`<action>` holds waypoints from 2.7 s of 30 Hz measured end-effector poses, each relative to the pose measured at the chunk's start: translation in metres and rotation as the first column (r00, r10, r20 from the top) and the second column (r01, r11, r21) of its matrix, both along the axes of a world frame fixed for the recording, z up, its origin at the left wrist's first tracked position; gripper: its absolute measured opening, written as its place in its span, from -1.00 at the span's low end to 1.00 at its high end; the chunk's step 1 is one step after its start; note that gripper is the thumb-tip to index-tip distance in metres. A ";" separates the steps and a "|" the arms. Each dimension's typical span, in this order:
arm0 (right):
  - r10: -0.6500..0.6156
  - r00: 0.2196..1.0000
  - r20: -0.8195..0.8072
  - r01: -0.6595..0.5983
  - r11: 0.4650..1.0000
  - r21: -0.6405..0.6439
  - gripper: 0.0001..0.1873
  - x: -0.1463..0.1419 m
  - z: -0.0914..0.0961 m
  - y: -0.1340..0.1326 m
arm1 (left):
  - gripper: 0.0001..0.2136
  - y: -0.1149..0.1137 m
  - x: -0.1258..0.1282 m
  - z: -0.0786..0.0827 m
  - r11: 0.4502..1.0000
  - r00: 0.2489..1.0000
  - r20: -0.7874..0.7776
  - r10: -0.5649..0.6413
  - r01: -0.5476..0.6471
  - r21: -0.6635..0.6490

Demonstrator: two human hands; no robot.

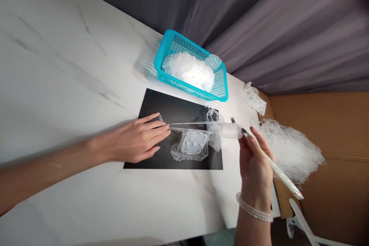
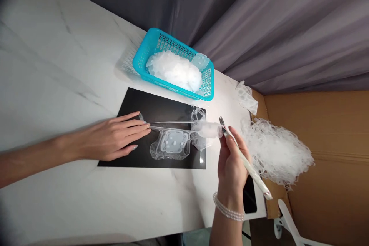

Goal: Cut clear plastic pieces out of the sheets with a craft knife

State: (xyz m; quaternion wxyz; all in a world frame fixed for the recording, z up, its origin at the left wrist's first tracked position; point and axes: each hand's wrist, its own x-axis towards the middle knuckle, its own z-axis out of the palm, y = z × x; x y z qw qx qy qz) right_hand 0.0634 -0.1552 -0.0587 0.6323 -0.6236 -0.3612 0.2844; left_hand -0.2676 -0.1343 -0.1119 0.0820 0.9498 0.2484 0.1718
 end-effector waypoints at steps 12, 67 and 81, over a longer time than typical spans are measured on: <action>0.450 0.738 0.502 -0.496 0.867 -0.048 -0.69 -0.090 0.033 -0.036 | -0.59 0.004 0.062 0.058 0.524 0.769 0.343 0.539 0.013 -0.852; 0.778 0.488 0.395 -0.741 0.609 -0.283 -0.43 -0.053 0.039 0.022 | -0.81 0.013 0.071 0.051 0.081 0.484 0.184 0.855 0.226 -0.971; 0.689 0.201 0.696 -0.796 0.529 -0.294 -0.52 -0.060 0.036 0.022 | -0.79 0.010 0.070 0.052 0.277 0.552 0.243 0.797 0.024 -0.961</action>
